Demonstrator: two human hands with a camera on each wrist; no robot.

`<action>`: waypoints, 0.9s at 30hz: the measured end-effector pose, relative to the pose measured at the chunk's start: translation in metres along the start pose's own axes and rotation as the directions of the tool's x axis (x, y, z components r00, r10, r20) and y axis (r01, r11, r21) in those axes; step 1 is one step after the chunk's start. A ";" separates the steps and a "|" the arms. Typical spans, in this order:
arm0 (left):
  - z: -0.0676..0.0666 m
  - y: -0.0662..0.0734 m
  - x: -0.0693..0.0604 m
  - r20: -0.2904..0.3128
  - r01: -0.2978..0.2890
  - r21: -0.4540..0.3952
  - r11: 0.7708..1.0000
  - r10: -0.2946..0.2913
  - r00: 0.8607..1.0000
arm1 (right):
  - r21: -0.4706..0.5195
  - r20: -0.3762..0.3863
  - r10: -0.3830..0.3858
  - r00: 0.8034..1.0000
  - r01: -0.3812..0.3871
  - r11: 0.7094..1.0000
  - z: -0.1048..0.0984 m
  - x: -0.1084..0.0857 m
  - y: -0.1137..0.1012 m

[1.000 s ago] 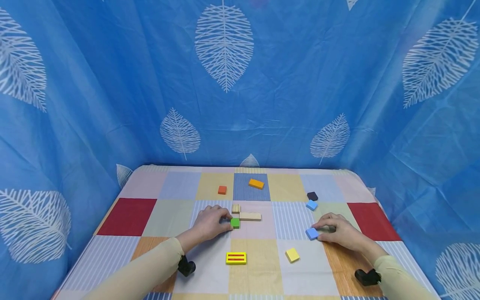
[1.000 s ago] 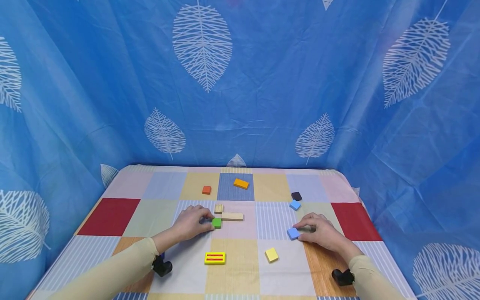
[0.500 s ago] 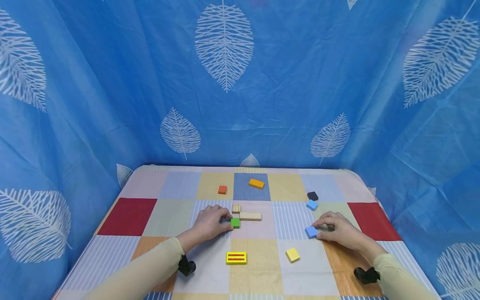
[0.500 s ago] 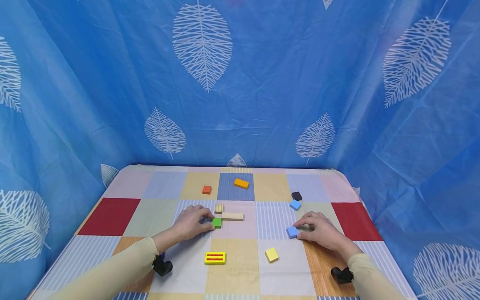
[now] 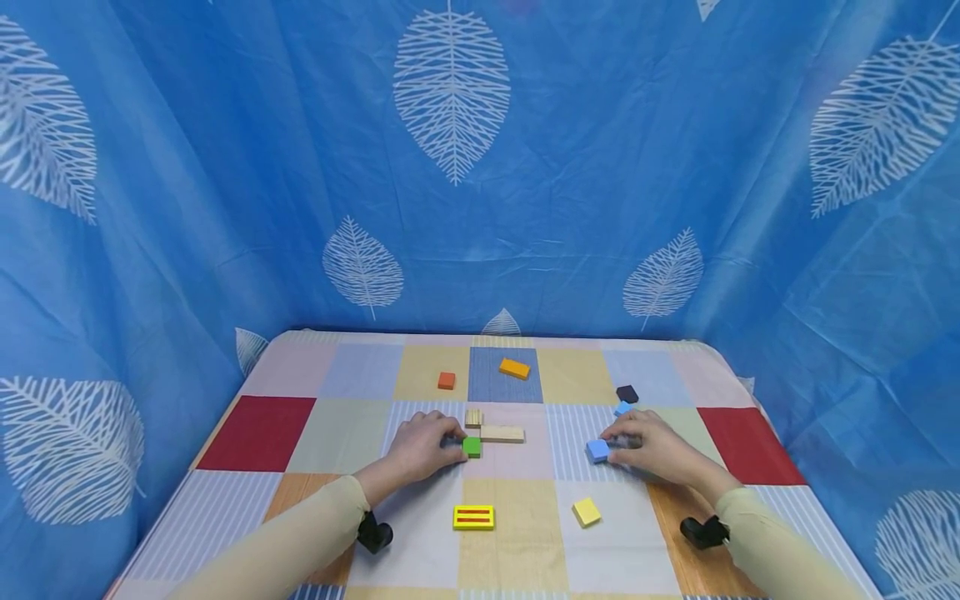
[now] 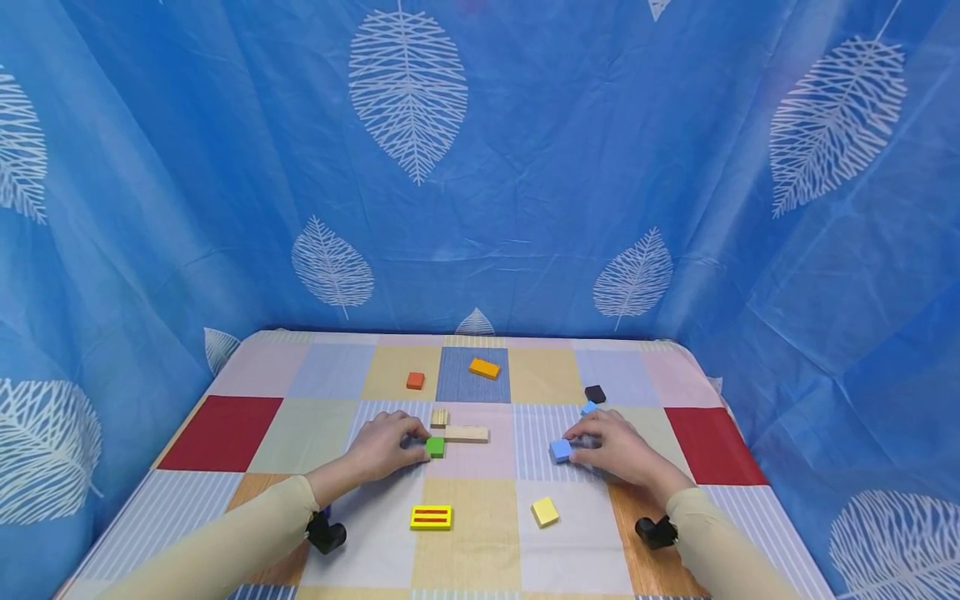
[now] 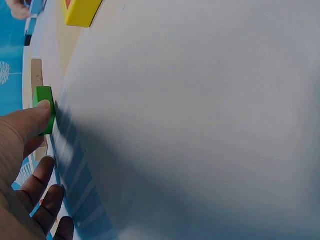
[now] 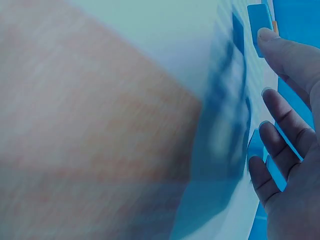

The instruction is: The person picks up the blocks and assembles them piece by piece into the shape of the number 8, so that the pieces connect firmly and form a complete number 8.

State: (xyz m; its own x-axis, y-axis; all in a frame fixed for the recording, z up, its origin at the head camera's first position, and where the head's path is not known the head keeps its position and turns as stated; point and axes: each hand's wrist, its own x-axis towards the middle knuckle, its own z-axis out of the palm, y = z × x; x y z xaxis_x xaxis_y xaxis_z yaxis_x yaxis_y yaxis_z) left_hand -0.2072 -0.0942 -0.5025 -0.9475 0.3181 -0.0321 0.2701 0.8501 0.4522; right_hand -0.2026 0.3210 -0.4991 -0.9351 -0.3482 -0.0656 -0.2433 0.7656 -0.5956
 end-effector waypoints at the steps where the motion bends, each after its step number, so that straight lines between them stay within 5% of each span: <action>1: 0.000 0.000 0.000 0.000 0.001 -0.001 1.000 -0.001 1.000 | 0.007 -0.001 0.006 1.000 -0.006 1.000 0.001 0.003 -0.003; 27: 0.000 0.000 0.000 -0.005 -0.006 0.001 1.000 0.006 1.000 | -0.001 -0.012 -0.079 0.997 0.079 0.997 0.023 0.062 -0.047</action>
State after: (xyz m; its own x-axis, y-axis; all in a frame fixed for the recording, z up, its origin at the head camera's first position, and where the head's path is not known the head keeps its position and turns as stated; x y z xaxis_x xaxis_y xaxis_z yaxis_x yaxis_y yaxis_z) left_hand -0.2071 -0.0943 -0.5029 -0.9465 0.3217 -0.0252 0.2764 0.8486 0.4510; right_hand -0.2430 0.2511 -0.4935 -0.9160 -0.4012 -0.0087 -0.3167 0.7360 -0.5983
